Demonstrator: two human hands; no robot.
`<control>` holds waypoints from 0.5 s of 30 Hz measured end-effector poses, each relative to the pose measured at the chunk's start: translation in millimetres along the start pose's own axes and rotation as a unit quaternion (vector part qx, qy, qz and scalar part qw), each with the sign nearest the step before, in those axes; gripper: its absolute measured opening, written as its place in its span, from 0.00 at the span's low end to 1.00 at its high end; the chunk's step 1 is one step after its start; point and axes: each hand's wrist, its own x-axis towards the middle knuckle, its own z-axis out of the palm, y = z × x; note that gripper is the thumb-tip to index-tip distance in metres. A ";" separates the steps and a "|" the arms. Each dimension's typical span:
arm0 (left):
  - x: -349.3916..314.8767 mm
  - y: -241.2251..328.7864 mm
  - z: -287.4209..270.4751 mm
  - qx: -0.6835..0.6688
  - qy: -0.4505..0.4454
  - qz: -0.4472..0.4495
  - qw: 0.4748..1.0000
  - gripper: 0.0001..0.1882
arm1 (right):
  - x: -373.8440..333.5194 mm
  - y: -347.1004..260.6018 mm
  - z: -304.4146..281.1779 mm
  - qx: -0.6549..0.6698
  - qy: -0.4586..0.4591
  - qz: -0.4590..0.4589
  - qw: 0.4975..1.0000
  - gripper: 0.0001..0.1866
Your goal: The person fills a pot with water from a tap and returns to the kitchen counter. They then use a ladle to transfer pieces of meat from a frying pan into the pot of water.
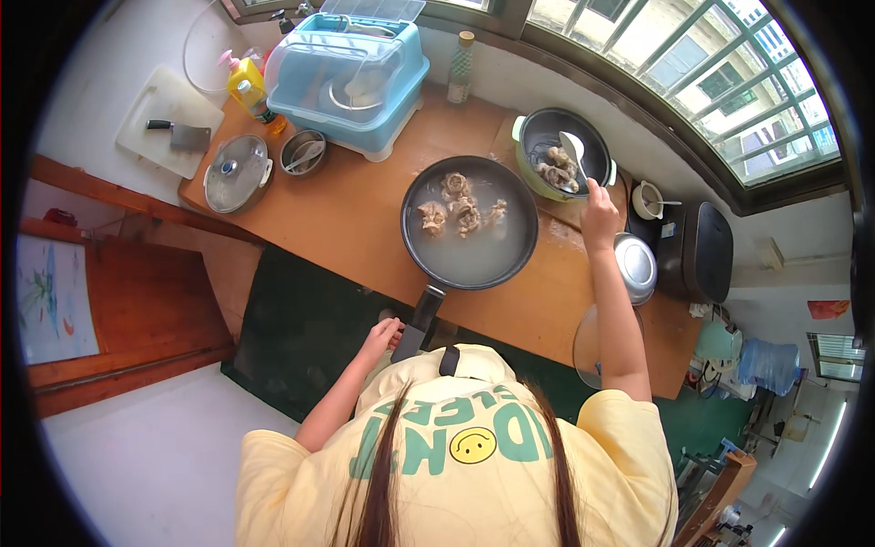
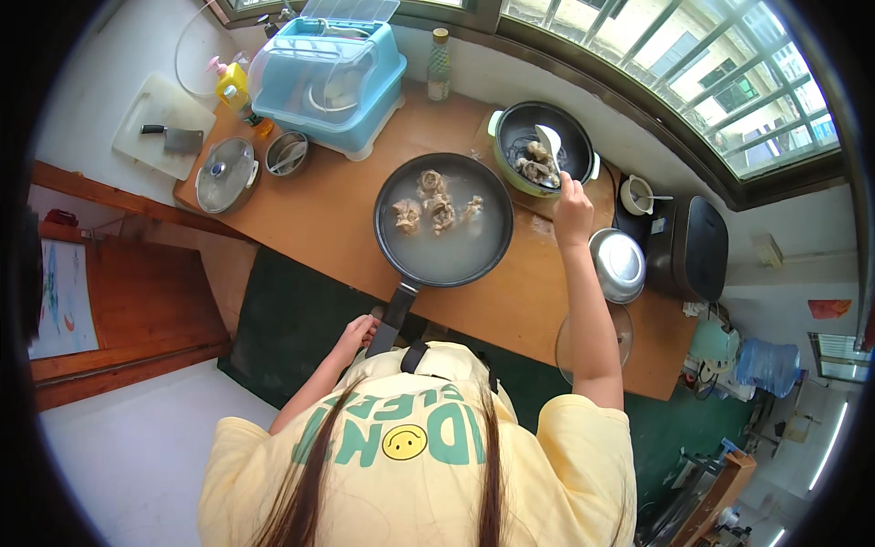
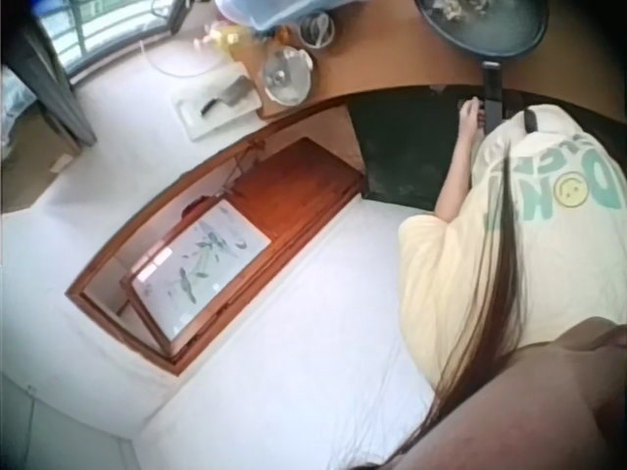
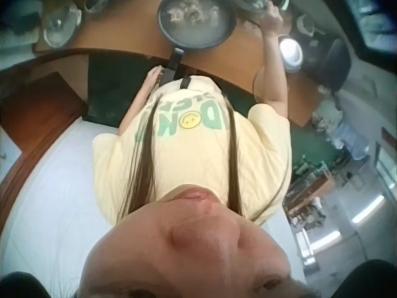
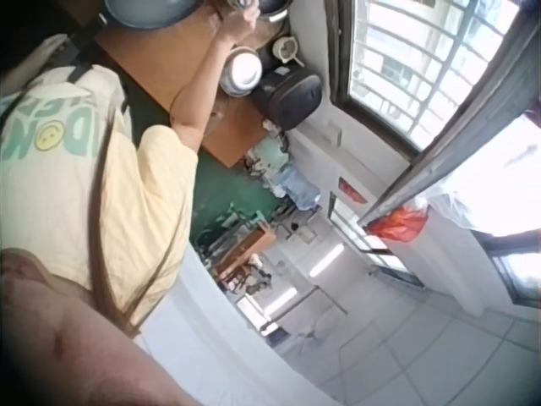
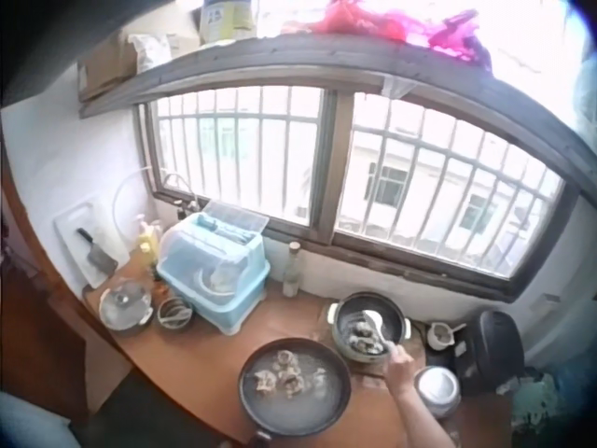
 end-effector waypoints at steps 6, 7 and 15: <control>7.4 15.6 6.8 0.060 -0.067 0.033 0.995 0.16 | -39.7 -90.9 -25.9 0.263 -0.092 0.076 0.957 0.14; 8.0 20.0 9.5 0.071 -0.068 0.037 0.994 0.16 | -50.0 -97.9 -17.6 0.258 -0.106 0.070 0.958 0.13; 13.1 18.1 3.4 0.098 -0.058 0.058 0.992 0.17 | -54.5 -119.8 20.4 0.317 -0.217 0.173 0.907 0.11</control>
